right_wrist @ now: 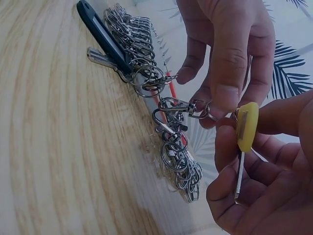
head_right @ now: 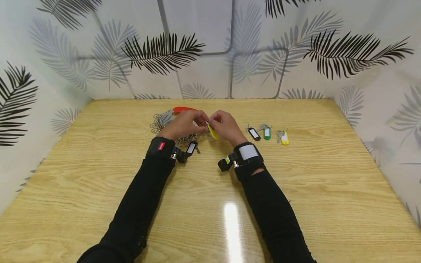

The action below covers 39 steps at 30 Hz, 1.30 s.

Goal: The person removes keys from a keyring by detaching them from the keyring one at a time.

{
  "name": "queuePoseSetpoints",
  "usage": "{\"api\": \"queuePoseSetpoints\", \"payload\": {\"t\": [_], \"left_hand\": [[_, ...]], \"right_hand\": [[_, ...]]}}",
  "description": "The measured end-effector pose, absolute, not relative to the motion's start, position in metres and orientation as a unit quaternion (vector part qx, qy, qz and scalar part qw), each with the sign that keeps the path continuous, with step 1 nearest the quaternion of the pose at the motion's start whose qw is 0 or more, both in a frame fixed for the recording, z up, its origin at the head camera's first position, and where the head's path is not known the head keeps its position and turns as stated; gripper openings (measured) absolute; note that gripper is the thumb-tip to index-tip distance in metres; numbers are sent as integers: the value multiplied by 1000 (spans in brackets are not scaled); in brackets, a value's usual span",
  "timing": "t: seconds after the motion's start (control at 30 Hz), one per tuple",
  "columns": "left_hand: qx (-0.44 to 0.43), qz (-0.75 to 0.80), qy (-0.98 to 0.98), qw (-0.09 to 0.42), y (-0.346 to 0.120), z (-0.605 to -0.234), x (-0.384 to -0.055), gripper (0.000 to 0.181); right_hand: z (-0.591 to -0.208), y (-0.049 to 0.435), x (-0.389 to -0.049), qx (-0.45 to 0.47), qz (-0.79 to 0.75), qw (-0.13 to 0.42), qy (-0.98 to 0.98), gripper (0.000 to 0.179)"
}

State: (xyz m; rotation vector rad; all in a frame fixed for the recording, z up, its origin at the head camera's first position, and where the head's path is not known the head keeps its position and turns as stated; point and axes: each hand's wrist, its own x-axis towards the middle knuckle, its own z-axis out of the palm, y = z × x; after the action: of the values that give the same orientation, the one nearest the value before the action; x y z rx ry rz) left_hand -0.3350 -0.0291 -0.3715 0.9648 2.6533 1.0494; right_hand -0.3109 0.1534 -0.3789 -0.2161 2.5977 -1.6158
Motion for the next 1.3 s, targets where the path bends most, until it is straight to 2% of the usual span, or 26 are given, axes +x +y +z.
{"api": "queuePoseSetpoints", "payload": {"t": [0.53, 1.0, 1.3], "left_hand": [[315, 348, 880, 79, -30, -364, -337, 21], [296, 353, 887, 42, -29, -367, -334, 15], [298, 345, 890, 28, -30, -370, -334, 21]], "right_hand": [[-377, 154, -315, -116, -533, 15, 838, 12], [-378, 155, -312, -108, -522, 44, 845, 17], [-378, 154, -311, -99, -525, 48, 844, 19]]}}
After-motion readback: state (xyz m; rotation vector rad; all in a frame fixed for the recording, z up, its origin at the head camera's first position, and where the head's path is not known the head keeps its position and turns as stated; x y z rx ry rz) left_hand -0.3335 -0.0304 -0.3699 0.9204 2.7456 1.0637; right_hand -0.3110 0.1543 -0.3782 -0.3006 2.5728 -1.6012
